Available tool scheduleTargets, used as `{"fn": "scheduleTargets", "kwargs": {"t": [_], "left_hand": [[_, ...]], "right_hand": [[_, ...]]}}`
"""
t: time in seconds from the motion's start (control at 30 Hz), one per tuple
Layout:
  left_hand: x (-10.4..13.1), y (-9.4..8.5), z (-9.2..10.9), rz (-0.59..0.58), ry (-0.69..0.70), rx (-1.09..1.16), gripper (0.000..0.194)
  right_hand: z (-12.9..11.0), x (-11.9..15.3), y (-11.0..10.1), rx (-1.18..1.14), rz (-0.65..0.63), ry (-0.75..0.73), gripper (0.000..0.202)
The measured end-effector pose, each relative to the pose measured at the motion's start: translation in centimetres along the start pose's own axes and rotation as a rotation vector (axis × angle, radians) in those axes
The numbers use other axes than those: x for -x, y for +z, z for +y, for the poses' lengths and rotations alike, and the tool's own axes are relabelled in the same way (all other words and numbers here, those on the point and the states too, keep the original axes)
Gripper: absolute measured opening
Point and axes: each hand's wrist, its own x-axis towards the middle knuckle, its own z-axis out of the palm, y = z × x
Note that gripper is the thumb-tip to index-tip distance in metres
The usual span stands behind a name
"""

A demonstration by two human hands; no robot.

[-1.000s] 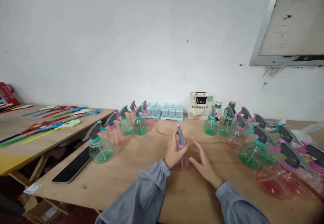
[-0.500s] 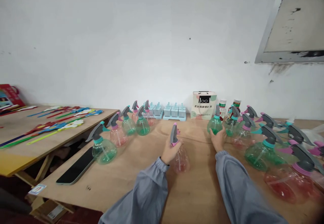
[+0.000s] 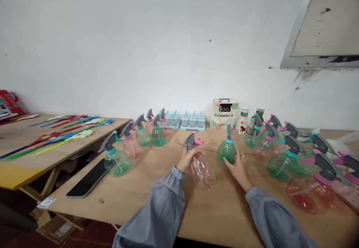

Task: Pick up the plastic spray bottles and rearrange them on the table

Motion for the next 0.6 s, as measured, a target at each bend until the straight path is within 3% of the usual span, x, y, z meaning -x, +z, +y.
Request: {"fn": "scheduleTargets", "kwargs": {"t": [0.17,0.3,0.47,0.6], "left_hand": [[0.4,-0.1,0.9,-0.065,-0.049,0.041,0.065],[0.4,-0.7,0.8,-0.086,-0.048,0.032,0.058],[0.3,-1.2,0.1,0.045,-0.062,0.058,0.036],[0.6,-0.7,0.4,-0.044,-0.031,0.022,0.039]], "right_hand": [[-0.4,3.2,-2.0,-0.114,-0.115,-0.143,0.066],[-0.9,3.5,-2.7,-0.159,-0.169,-0.143,0.065],[-1.2,3.6,-3.2,-0.207,-0.184,-0.148,0.062],[-1.3,3.8,-3.5,-0.230,-0.199,-0.155,0.062]]}}
